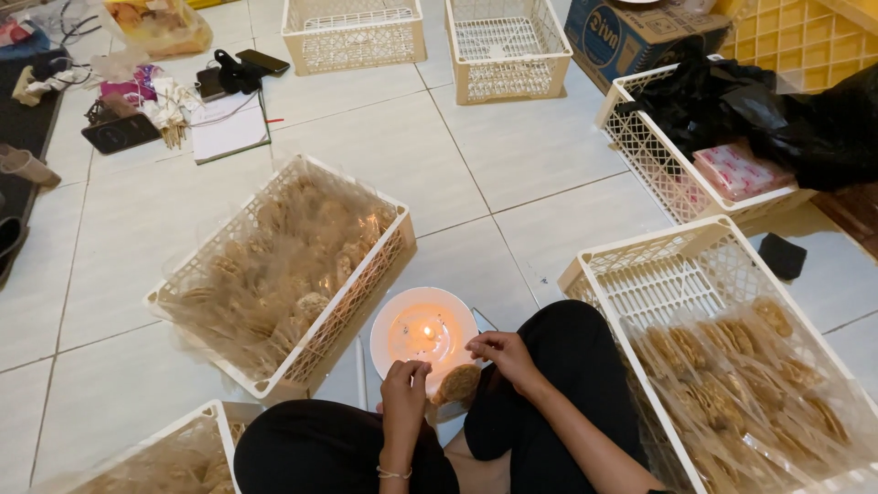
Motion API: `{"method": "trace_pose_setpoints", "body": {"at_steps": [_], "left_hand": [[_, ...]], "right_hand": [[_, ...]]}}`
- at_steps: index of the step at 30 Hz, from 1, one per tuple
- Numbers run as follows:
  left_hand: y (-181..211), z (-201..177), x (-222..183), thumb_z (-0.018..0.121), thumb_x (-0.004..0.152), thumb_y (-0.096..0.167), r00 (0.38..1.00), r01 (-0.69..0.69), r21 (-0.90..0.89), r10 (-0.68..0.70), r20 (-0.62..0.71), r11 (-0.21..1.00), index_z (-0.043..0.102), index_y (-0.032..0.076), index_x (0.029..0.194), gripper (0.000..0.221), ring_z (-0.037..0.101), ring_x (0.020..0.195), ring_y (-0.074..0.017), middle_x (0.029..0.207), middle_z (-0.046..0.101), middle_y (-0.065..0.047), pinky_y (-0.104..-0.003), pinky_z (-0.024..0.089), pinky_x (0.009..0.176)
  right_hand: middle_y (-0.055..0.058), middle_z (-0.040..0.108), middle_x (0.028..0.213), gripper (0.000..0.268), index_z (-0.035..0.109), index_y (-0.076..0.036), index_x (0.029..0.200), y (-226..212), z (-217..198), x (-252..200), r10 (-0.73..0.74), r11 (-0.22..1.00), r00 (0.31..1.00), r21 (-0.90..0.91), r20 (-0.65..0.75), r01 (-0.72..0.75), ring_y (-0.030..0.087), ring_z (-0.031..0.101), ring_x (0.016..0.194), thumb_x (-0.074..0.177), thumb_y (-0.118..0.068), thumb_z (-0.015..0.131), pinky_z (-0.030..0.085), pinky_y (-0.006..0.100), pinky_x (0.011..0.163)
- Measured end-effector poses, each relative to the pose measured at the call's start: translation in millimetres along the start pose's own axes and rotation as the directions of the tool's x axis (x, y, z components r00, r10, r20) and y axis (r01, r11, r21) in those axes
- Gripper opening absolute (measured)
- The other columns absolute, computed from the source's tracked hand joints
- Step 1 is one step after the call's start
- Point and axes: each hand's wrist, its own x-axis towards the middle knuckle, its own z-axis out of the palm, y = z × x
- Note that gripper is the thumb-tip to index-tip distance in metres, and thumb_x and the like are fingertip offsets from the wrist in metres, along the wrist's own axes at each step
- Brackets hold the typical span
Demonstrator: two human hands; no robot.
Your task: The person heat-seals plastic bags of crackers using the flame of a candle.
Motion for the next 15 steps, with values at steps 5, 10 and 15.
{"method": "trace_pose_setpoints", "body": {"at_steps": [5,10,15], "left_hand": [[3.5,-3.3,1.2,0.067,0.092,0.021,0.997,0.066,0.040,-0.067,0.023,0.997,0.078,0.003,0.093,0.021,0.065,0.074,-0.0159,0.089,0.070,-0.003,-0.028,0.053,0.071],[7.3,-6.4,-0.7,0.067,0.094,0.023,0.997,0.066,0.061,-0.068,0.029,0.996,0.078,0.005,0.093,0.021,0.062,0.070,-0.0137,0.086,0.068,-0.002,-0.027,0.051,0.067],[4.9,-7.1,-1.8,0.068,0.093,0.024,0.997,0.069,0.068,-0.071,0.022,0.995,0.079,0.007,0.092,0.021,0.058,0.068,-0.0131,0.088,0.063,0.000,-0.028,0.050,0.065]], "right_hand": [[0.010,0.078,0.082,0.018,0.083,0.005,0.096,-1.8,0.4,0.1,0.020,1.000,1.000,0.001,0.001,-0.020,0.014,0.067,0.077,0.088,-0.009,0.077,0.054,0.026,0.075],[0.010,0.078,0.083,0.017,0.083,0.005,0.098,4.1,-0.9,3.4,0.013,1.000,1.000,0.005,-0.003,-0.013,0.014,0.068,0.076,0.088,-0.008,0.077,0.054,0.026,0.075],[0.008,0.079,0.086,0.018,0.083,0.004,0.097,3.8,-1.4,1.2,0.002,1.000,1.000,-0.022,0.014,-0.002,0.012,0.064,0.075,0.089,-0.010,0.075,0.053,0.025,0.073]]}}
